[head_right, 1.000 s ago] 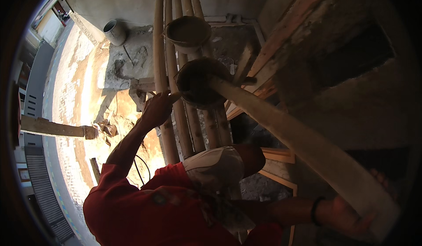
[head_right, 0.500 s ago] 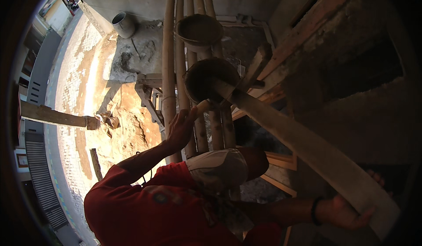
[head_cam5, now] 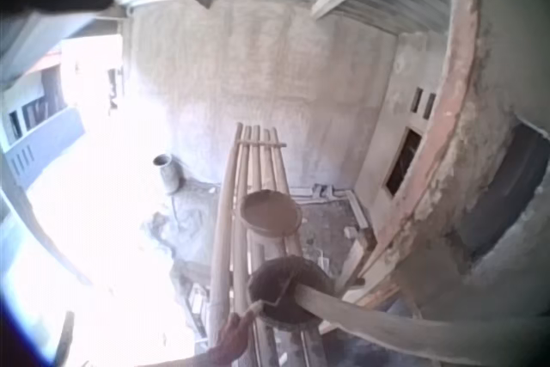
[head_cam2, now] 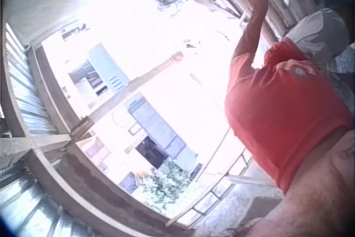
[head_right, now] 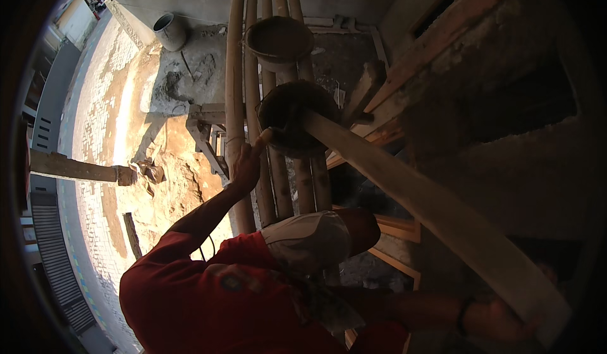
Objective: The person applies wet mortar to a brick wall using a trowel and then smooths the surface with a long wooden board.
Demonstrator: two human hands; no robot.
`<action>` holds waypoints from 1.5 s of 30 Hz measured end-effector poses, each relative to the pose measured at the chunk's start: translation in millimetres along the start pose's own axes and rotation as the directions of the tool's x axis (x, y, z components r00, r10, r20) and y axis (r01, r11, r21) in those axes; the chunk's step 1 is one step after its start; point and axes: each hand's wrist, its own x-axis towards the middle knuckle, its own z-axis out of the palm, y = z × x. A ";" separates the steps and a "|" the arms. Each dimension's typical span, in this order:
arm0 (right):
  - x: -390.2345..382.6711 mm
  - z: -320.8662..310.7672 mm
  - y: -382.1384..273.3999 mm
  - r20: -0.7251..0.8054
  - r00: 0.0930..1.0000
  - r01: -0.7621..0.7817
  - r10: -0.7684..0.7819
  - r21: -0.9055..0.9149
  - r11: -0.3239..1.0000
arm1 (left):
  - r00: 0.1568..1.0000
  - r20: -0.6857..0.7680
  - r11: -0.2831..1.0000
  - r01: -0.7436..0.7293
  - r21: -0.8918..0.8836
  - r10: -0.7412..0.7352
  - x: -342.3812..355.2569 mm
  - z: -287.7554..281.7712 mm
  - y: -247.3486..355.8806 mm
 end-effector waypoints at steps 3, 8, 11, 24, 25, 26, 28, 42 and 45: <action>-1.3 3.9 -10.6 -0.004 0.991 0.126 -0.132 -0.271 0.954 | 0.998 0.050 1.000 -0.025 0.002 0.025 16.8 -14.5 11.3; -11.8 -22.1 -30.8 0.077 0.944 0.324 -0.321 -0.404 0.856 | 0.983 0.184 0.995 -0.003 0.103 -0.016 44.6 -32.2 31.1; -24.4 -77.4 -34.4 0.280 0.807 0.564 -0.520 -0.627 0.537 | 0.976 0.189 0.975 -0.139 0.175 0.106 58.8 -20.5 19.7; -138.7 -185.4 -106.6 -0.371 0.866 -0.005 -0.336 -0.678 0.735 | 0.358 0.735 0.158 0.834 -0.529 0.576 -35.8 -25.1 244.1; -148.7 -193.9 -112.3 -0.475 0.840 -0.040 -0.264 -0.538 0.842 | 0.283 0.752 0.136 0.887 -0.441 0.595 -54.2 -15.9 273.5; -157.8 -187.6 -109.2 -0.522 0.822 -0.063 -0.229 -0.482 0.874 | 0.315 0.714 0.016 0.909 -0.416 0.625 -67.0 -14.2 294.6; -189.4 -226.7 -106.0 -0.590 0.752 -0.110 -0.294 -0.552 0.826 | 0.369 0.674 -0.143 0.919 -0.367 0.640 -88.9 -2.9 325.9; -375.5 -320.3 -11.2 -0.869 0.451 -0.456 0.204 -0.028 0.889 | 0.387 0.920 -0.074 0.921 -0.382 0.059 -137.3 232.9 367.7; -375.2 -317.1 19.4 -0.803 0.413 -0.458 0.430 0.225 0.860 | 0.456 0.882 -0.118 0.889 -0.443 0.121 -119.3 285.5 345.4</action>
